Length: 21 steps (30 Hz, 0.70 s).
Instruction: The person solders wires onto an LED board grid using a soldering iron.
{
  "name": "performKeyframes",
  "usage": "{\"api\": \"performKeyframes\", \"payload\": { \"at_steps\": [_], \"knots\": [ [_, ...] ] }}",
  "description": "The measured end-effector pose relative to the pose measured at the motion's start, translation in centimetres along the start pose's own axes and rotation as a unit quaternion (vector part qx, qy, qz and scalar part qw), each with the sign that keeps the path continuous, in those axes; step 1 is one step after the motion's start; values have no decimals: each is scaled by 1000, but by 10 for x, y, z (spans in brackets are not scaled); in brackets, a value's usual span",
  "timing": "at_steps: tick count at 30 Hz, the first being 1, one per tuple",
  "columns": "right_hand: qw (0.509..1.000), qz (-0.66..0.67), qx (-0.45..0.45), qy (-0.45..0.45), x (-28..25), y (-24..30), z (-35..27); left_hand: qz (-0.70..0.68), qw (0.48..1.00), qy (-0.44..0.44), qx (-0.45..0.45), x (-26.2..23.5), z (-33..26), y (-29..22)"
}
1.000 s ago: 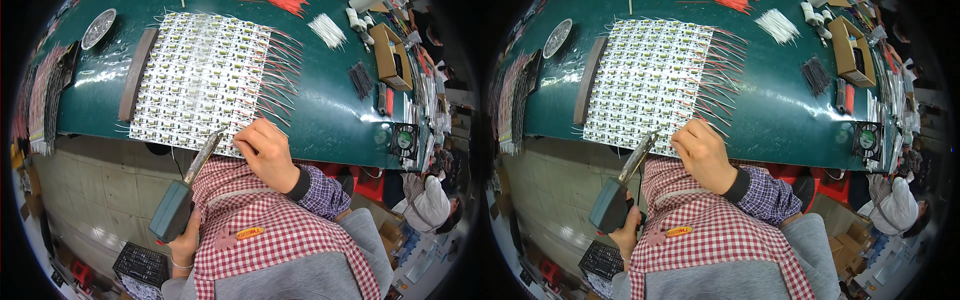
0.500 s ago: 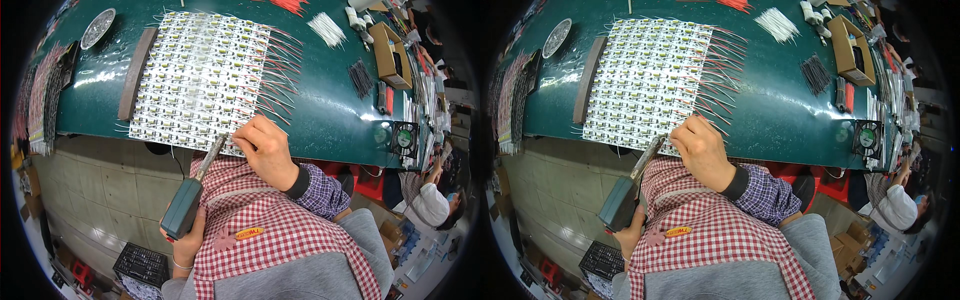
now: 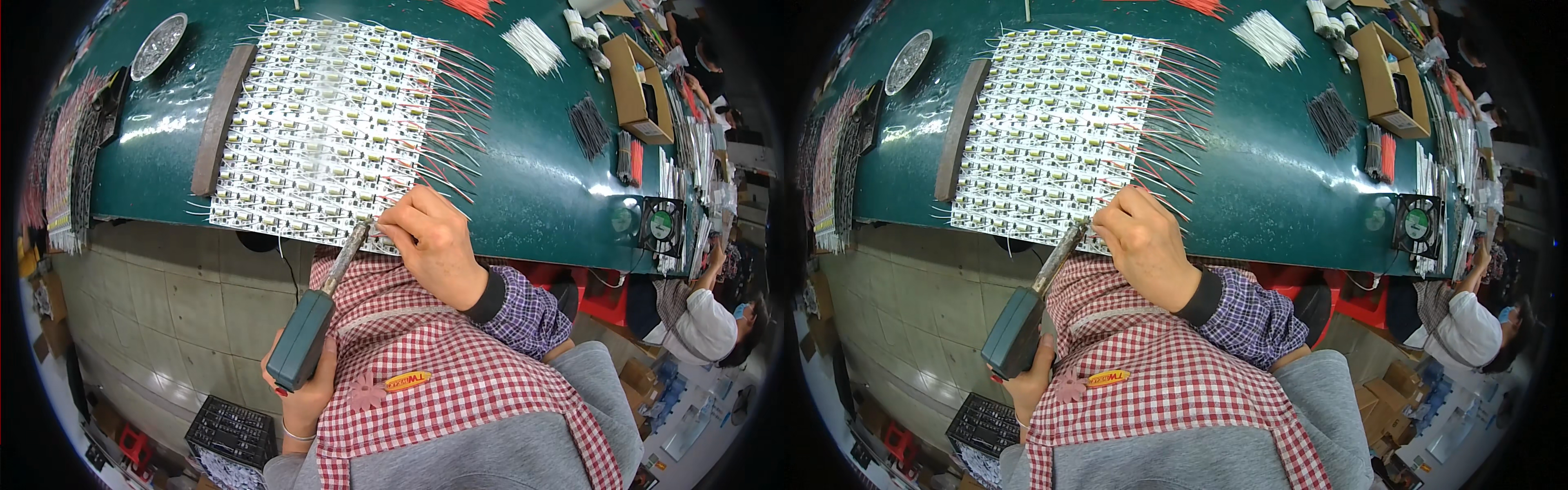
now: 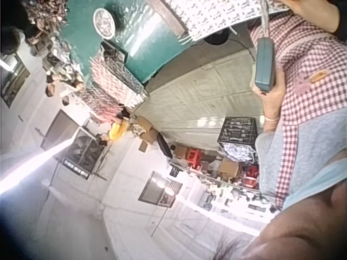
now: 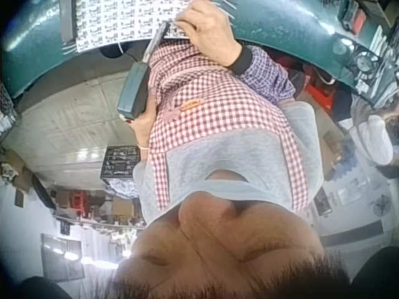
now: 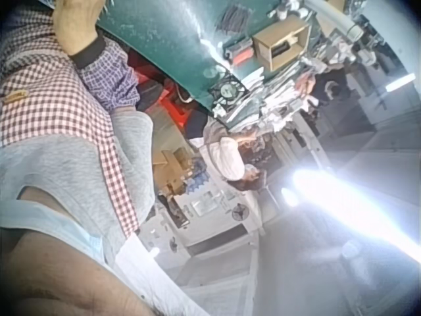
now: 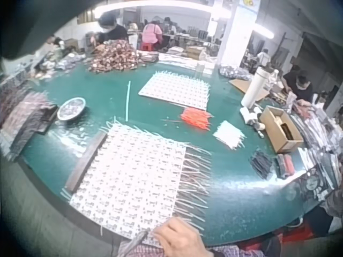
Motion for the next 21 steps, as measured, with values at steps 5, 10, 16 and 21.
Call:
{"api": "performKeyframes", "payload": {
  "at_steps": [5,10,16,21],
  "knots": [
    [1000,-2,-7,-1,0,1,1,27,998,-7,-50,-14,-27,33],
    [1000,-5,-10,-6,0,1,0,-72,994,-26,-81,-13,-27,35],
    [1000,3,-13,10,5,0,-3,-36,996,-7,-76,-12,-21,30],
    [1000,7,-10,13,5,-1,-4,-45,990,-60,-123,-14,-21,32]
  ]
}}
Point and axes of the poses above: each hand's wrist, its own z-axis towards the middle knuckle, its own x-axis out of the palm, y = z × x, the point moved 10 cm from there along z, towards the middle knuckle, and after that the axes turned 7 degrees about -z, right-handed, at the moved point
